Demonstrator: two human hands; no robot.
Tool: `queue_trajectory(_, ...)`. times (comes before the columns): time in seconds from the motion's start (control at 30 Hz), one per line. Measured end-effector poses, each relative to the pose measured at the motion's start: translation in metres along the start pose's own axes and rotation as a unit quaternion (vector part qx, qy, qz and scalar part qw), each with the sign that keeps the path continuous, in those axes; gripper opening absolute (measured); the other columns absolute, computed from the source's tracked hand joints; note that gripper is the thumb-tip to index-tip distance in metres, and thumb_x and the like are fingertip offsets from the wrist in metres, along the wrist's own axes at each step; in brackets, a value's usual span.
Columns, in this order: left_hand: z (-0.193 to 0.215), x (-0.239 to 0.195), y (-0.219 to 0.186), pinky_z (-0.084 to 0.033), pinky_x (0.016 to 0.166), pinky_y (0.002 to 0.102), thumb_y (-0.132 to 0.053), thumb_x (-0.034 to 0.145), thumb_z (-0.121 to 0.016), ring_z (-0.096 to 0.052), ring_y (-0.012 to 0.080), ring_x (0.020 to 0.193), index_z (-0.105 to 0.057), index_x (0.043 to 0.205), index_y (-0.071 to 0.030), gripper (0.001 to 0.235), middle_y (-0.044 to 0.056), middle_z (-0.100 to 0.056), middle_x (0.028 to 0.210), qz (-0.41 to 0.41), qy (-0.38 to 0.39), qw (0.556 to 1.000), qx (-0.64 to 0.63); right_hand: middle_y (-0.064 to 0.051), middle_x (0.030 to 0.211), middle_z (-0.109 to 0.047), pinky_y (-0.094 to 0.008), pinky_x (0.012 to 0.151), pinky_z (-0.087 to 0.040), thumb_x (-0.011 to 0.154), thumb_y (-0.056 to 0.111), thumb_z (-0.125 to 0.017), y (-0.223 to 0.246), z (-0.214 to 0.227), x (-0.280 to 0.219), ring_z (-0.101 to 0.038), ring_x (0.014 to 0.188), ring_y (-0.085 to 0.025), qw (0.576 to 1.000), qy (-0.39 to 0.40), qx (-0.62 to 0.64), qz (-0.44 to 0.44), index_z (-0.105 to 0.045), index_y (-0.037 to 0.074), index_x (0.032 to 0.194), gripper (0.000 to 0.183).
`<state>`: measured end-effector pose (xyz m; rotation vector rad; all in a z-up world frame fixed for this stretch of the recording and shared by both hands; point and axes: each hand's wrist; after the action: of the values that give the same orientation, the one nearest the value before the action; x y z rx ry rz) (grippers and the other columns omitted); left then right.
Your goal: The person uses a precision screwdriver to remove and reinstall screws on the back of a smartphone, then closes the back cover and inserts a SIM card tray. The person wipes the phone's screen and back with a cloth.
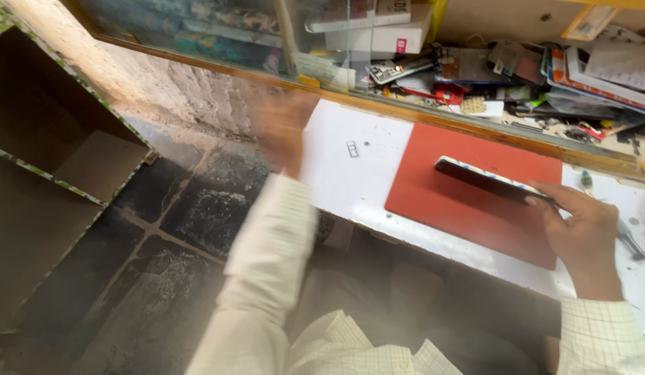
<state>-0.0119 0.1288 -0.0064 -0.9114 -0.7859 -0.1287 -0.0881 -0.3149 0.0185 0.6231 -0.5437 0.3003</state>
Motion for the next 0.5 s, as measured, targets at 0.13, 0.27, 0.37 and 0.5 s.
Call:
queue_trajectory(0.13, 0.167, 0.042, 0.104, -0.051, 0.097, 0.041, -0.033, 0.094, -0.075, -0.068, 0.0225, 0.101, -0.07, 0.106, -0.005, 0.031, 0.012, -0.074, 0.106, 0.205, -0.19, 0.939, 0.199, -0.01, 0.105, -0.077, -0.025, 0.073, -0.053, 0.102, 0.011, -0.081, -0.018, -0.008, -0.005, -0.073, 0.083, -0.016, 0.999, -0.008, -0.005, 0.032, -0.078, 0.009, 0.115, 0.014)
queue_trajectory(0.27, 0.29, 0.055, 0.142, -0.049, 0.098, 0.047, -0.038, 0.096, -0.072, -0.067, 0.0249, 0.097, -0.071, 0.095, -0.004, 0.034, 0.014, -0.074, 0.098, 0.325, -0.274, 0.877, 0.225, -0.011, 0.107, -0.076, -0.025, 0.082, -0.054, 0.103, 0.009, -0.079, -0.064, -0.024, -0.017, -0.071, 0.088, -0.016, 0.999, -0.009, 0.028, 0.041, -0.076, 0.006, 0.121, 0.019)
queue_trajectory(0.37, 0.331, 0.053, 0.12, -0.048, 0.098, 0.051, -0.041, 0.097, -0.069, -0.067, 0.0267, 0.095, -0.072, 0.088, -0.003, 0.039, 0.016, -0.074, 0.091, 0.284, -0.336, 0.877, 0.192, -0.012, 0.111, -0.073, -0.025, 0.082, -0.053, 0.104, 0.007, -0.073, -0.108, -0.053, -0.016, -0.068, 0.096, -0.016, 0.99, 0.01, 0.139, -0.003, -0.072, 0.003, 0.126, 0.022)
queue_trajectory(0.5, 0.217, 0.026, 0.044, -0.05, 0.055, 0.031, -0.019, 0.093, -0.059, -0.056, 0.0104, 0.059, -0.069, 0.116, -0.015, 0.026, -0.004, -0.063, 0.07, 0.172, -0.244, 0.951, 0.08, -0.015, 0.11, -0.071, -0.026, 0.087, -0.054, 0.11, 0.009, -0.073, -0.145, -0.075, -0.025, -0.067, 0.095, -0.017, 0.984, 0.007, 0.167, -0.069, -0.065, -0.002, 0.125, 0.02)
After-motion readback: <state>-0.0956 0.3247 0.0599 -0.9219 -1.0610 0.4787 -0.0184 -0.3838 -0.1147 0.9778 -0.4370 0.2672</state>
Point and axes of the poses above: each hand's wrist, its own x-axis towards the middle knuckle, its own z-axis out of the back of the hand, y = z × x
